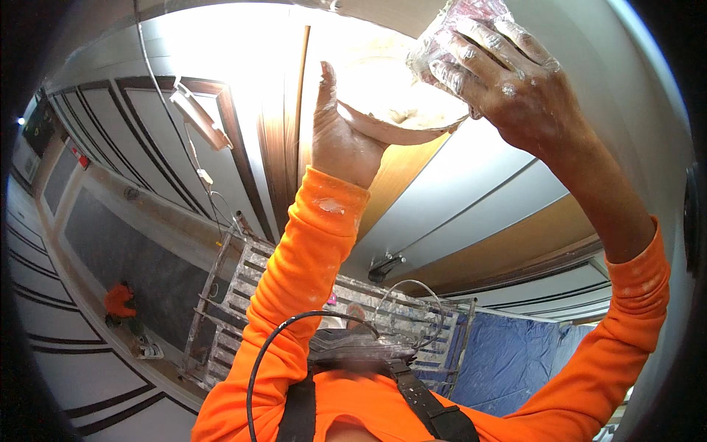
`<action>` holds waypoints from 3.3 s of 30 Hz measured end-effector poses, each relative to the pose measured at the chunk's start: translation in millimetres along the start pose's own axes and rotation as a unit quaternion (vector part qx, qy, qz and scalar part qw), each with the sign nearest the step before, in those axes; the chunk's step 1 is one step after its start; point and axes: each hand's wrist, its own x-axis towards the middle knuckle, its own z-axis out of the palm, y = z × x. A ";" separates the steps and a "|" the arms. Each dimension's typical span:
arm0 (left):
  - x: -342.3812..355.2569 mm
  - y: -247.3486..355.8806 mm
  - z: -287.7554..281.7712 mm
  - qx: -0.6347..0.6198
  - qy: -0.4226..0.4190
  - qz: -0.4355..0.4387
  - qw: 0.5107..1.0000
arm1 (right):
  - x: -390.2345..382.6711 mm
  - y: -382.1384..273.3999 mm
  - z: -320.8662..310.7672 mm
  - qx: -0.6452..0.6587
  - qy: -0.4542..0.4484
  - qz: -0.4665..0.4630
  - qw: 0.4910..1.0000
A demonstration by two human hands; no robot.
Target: The person applies drywall compound to the corner of a wall and ceiling using a putty knife, repeatedly scooping material from a small bowl held in one hand and spreading it along the joint.
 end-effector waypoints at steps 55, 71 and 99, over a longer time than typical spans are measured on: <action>-12.1 -333.0 32.1 -0.076 -0.072 -0.369 0.923 | -366.7 -15.6 -31.2 0.030 -0.245 0.272 0.930; -54.8 -179.9 -60.2 -0.040 0.082 -0.311 0.946 | -306.1 -124.2 -39.5 0.245 -0.245 0.352 0.870; -55.6 -204.4 -66.3 -0.003 0.101 -0.329 0.939 | -284.4 -85.1 42.9 0.702 -0.045 0.696 0.145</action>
